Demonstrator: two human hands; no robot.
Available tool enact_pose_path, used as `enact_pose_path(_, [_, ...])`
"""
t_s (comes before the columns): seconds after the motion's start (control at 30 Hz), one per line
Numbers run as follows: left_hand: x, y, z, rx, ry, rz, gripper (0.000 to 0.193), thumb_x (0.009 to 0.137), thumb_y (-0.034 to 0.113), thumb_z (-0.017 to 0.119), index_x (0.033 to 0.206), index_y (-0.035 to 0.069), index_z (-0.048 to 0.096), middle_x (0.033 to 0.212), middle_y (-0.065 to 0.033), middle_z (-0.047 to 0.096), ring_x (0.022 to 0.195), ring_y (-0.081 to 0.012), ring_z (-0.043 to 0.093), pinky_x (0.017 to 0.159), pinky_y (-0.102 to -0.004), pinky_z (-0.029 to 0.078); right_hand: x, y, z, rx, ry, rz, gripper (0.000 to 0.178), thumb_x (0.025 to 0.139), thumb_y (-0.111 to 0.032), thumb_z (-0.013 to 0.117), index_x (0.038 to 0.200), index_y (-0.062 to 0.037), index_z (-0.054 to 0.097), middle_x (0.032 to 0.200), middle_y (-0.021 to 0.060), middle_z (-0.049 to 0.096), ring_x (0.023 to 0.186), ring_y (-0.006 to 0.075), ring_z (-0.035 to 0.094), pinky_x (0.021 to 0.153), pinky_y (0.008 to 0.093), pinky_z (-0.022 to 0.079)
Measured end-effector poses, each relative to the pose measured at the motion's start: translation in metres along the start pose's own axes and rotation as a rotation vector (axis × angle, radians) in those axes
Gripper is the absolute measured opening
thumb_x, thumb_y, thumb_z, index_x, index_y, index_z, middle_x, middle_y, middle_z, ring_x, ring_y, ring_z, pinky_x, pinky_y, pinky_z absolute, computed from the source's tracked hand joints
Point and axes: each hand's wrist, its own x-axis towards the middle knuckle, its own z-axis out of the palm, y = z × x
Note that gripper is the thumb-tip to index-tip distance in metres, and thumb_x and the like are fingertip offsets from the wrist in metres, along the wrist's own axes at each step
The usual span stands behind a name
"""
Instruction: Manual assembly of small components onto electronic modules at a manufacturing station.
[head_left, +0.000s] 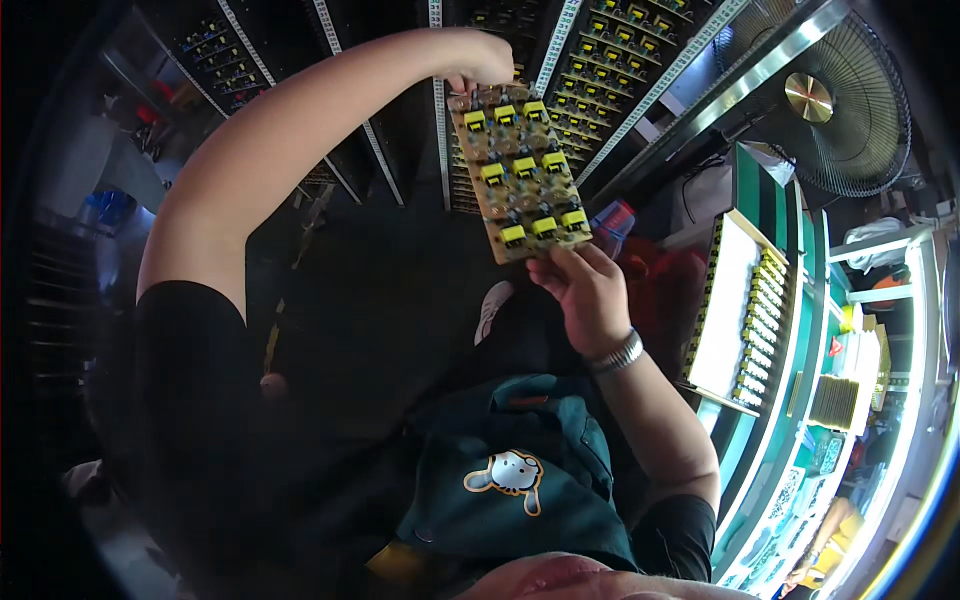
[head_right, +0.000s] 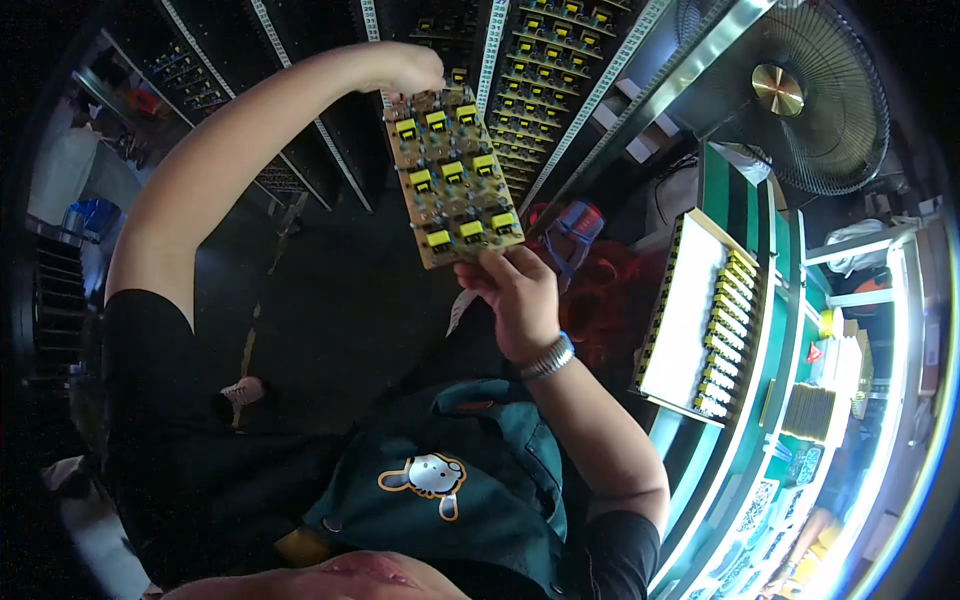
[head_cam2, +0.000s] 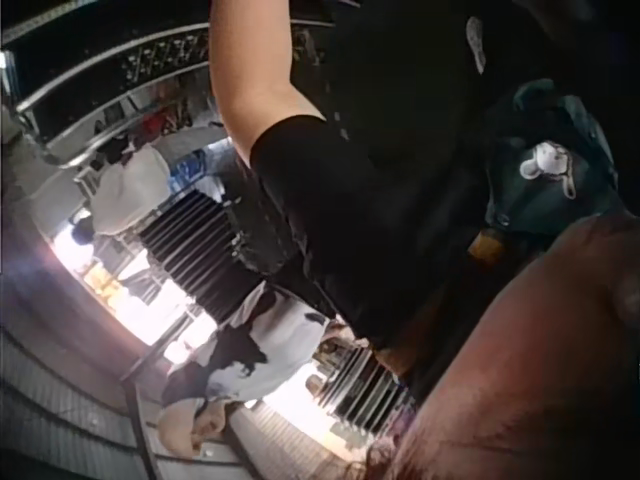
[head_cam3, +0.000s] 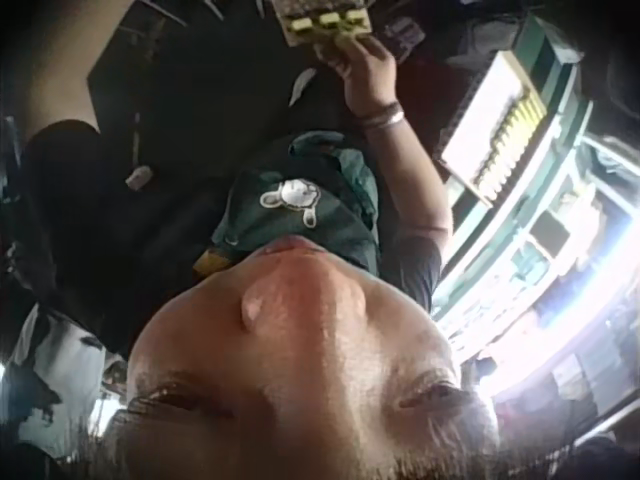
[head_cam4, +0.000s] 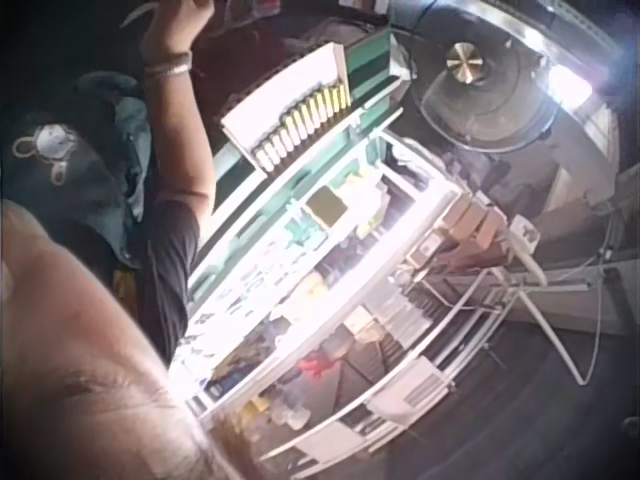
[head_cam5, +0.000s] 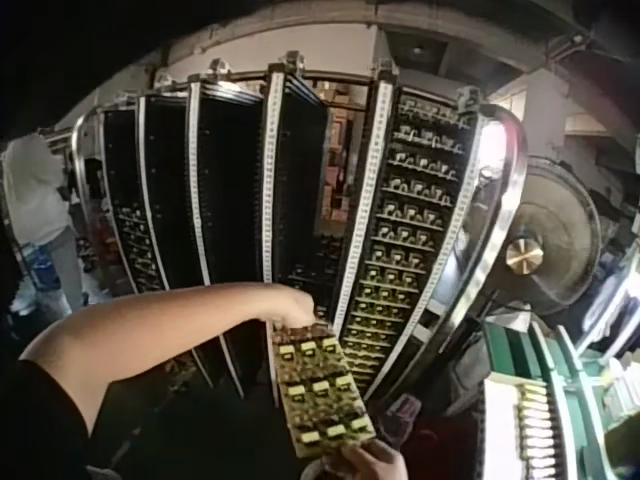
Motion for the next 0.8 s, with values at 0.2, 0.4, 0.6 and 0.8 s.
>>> enact_pose_path(0.2, [0.077,-0.001,-0.027,0.419,-0.105,-0.034,0.024,0.095,0.014,0.061,0.106,-0.006,0.069,0.096,-0.0139,0.068,0.074,-0.0261,0.060,0.066,-0.0351,0.053,0.037,0.023,0.040,0.106,0.007,-0.065,0.017,0.102,-0.004,0.061,0.114,0.0064,0.061,0.100,0.0174,0.072,0.091,0.0265,0.075,0.083,0.0327,0.060])
enact_pose_path(0.4, [0.139,-0.039,-0.030,0.398,-0.168,-0.018,0.020,0.089,0.010,0.060,0.092,-0.003,0.075,0.088,-0.0155,0.074,0.067,-0.0280,0.063,0.058,-0.0410,0.055,0.050,0.026,0.059,0.148,0.031,-0.089,0.016,0.101,-0.005,0.063,0.113,0.0061,0.061,0.100,0.0171,0.072,0.092,0.0265,0.075,0.084,0.0318,0.060])
enact_pose_path(0.6, [0.174,-0.023,-0.026,0.293,-0.159,-0.267,0.020,0.089,0.008,0.058,0.093,-0.003,0.075,0.088,-0.0151,0.074,0.068,-0.0271,0.064,0.059,-0.0414,0.055,0.054,0.027,0.070,0.174,0.054,-0.095,0.015,0.101,-0.004,0.064,0.111,0.0057,0.061,0.100,0.0169,0.072,0.093,0.0269,0.074,0.085,0.0318,0.059])
enact_pose_path(0.8, [0.200,-0.047,-0.030,0.339,-0.114,-0.221,0.022,0.090,0.010,0.059,0.095,-0.002,0.076,0.090,-0.0142,0.075,0.071,-0.0297,0.065,0.061,-0.0452,0.057,0.060,0.028,0.087,0.234,0.027,-0.103,0.014,0.100,-0.004,0.064,0.110,0.0057,0.060,0.100,0.0171,0.071,0.094,0.0270,0.074,0.087,0.0325,0.059])
